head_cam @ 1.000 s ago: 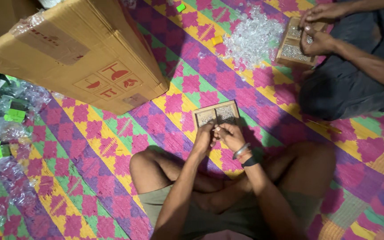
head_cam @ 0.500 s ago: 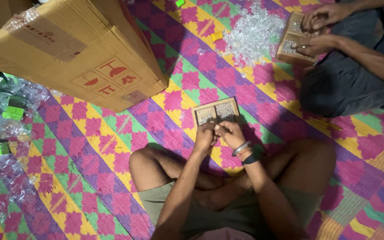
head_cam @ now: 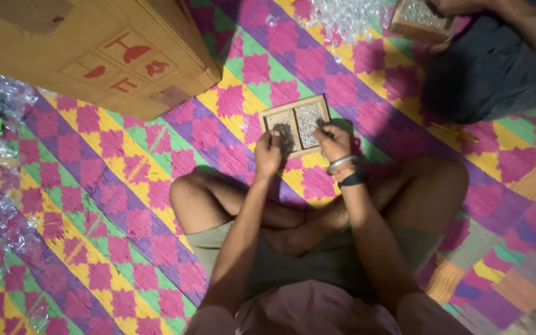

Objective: The person sits on a colorful mat and sorts small metallic fasteners by hand from a wooden tray. They pick up individual pieces, separate them, and place them into different sections of the tray.

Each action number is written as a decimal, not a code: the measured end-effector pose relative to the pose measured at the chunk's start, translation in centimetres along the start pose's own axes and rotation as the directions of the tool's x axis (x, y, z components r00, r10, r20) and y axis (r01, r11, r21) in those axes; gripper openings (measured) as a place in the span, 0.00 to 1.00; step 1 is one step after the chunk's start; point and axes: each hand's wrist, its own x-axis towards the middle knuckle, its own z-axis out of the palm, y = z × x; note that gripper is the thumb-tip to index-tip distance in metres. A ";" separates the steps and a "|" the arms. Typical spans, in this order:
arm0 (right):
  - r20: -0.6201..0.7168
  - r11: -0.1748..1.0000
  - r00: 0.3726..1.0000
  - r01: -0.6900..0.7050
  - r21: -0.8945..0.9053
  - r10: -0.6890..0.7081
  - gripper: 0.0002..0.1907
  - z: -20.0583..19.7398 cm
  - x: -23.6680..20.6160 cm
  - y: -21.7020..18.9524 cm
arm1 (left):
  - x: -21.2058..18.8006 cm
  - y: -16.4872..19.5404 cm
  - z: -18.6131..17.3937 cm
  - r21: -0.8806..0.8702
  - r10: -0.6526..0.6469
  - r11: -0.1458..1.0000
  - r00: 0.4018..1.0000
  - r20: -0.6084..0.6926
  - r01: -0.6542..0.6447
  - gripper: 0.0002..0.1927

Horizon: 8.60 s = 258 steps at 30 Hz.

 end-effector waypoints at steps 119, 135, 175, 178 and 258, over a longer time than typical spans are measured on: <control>0.157 0.970 0.986 -0.089 0.226 0.054 0.05 0.6 -1.9 -3.4 | -0.3 3.3 0.0 0.546 0.401 0.751 0.913 0.069 -0.371 0.10; 0.243 0.776 0.952 -0.294 0.558 0.185 0.06 -1.4 -1.9 -3.0 | -6.3 -0.5 0.9 0.743 0.530 0.260 0.735 0.423 -0.616 0.07; 0.492 0.584 0.837 -0.530 0.615 0.240 0.17 0.5 -4.1 1.8 | -7.1 7.8 -2.1 0.445 0.442 0.738 0.861 0.251 -0.508 0.14; 0.513 0.587 0.839 -0.511 0.628 0.181 0.14 0.5 -4.3 1.9 | -6.3 9.1 -1.7 0.571 0.389 0.605 0.832 0.395 -0.554 0.14; 0.497 0.968 0.862 -0.200 0.153 0.099 0.06 2.1 -5.8 0.0 | -3.1 0.5 -1.3 -0.210 -0.226 0.934 0.935 0.275 0.288 0.18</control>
